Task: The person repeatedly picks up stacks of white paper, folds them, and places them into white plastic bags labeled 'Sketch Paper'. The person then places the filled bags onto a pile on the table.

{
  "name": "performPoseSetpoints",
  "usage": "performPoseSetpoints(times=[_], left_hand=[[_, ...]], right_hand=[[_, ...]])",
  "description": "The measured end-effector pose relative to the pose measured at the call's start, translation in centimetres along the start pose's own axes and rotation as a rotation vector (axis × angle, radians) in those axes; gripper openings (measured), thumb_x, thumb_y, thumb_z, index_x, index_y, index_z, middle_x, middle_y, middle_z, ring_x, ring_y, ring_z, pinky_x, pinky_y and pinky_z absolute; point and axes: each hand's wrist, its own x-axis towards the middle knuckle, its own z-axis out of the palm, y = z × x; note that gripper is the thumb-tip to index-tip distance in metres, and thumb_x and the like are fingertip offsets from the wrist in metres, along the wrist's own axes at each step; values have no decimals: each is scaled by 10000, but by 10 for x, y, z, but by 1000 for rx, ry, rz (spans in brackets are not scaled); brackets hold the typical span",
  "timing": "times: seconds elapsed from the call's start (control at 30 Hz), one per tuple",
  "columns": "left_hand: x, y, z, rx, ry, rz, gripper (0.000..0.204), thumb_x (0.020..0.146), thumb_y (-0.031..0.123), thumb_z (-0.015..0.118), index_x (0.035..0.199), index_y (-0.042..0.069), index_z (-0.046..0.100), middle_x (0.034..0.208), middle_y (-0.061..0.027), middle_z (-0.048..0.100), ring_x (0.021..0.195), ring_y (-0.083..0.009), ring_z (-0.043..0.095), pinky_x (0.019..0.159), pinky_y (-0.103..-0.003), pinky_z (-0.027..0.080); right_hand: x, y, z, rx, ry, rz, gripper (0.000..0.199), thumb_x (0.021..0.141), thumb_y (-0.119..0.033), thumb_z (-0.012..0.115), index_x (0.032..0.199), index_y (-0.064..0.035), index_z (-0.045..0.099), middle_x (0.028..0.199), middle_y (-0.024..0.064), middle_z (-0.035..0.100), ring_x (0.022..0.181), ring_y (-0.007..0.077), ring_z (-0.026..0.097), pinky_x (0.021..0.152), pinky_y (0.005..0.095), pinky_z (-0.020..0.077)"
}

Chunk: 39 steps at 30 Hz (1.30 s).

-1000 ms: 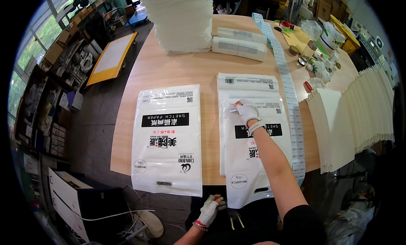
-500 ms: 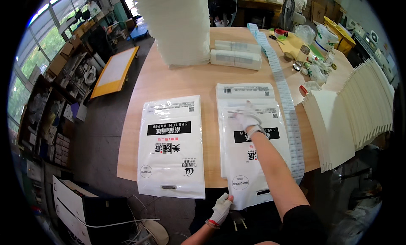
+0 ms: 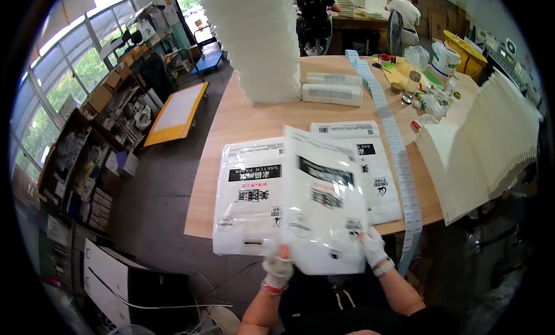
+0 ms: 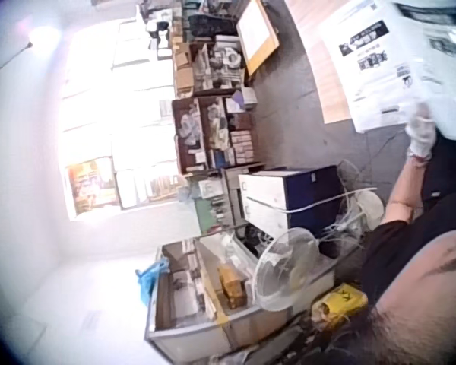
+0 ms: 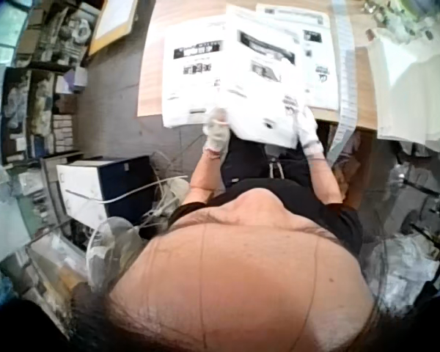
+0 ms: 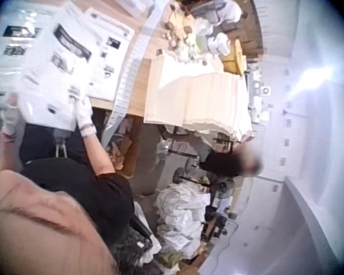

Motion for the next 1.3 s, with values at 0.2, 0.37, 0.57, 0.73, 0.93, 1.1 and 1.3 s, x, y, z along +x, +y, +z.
performPoseSetpoints(times=[0.2,0.37,0.57,0.73,0.93,1.1,1.3], left_hand=[[49,-105,-74,-1019,648,-1263,336,856,237,448,1055,-21,528,1019,-137,585,858,-256,600,750,-389,493],[0,-209,-92,195,-29,-1336,293,834,228,498,991,-15,545,1002,-105,580,894,-234,575,699,-359,493],[138,30,-73,-578,217,-576,296,789,214,597,967,-21,576,1206,-192,451,1145,-315,419,931,-428,379],[191,152,-87,-1865,-513,-253,319,833,283,558,853,-32,606,1151,-280,470,1086,-399,452,953,-508,311],[226,215,-51,-2392,-354,172,255,876,265,534,916,27,615,1011,-198,567,866,-399,530,836,-553,361],[213,234,-21,-2452,-433,223,299,873,285,548,864,0,636,1045,-257,527,885,-370,523,852,-507,350],[218,250,-1,-2459,-707,204,309,882,289,534,871,-7,624,1048,-235,526,871,-335,519,836,-471,360]], right_hand=[[63,-23,156,-868,-315,-127,331,845,-348,502,971,-46,549,924,176,617,863,309,594,738,374,457],[59,-43,197,-1029,-463,-75,441,813,-442,469,1041,-71,540,995,195,607,943,352,569,797,416,438],[47,-34,165,-981,-342,-272,344,827,-361,514,952,-43,555,898,189,617,882,345,586,750,416,455],[5,-44,37,-713,-365,-503,158,813,-218,543,826,-64,575,726,121,580,680,257,576,632,345,462],[-30,-126,-180,-1475,542,-502,262,717,-138,622,958,-50,569,916,138,561,859,298,544,743,390,453],[-40,-135,-297,-1695,520,-480,487,686,-160,643,1146,-61,515,1041,141,530,1000,319,489,859,395,413],[-31,-141,-304,-1501,458,-444,452,675,-233,664,1070,-45,551,1060,121,535,1012,321,475,873,388,397]])
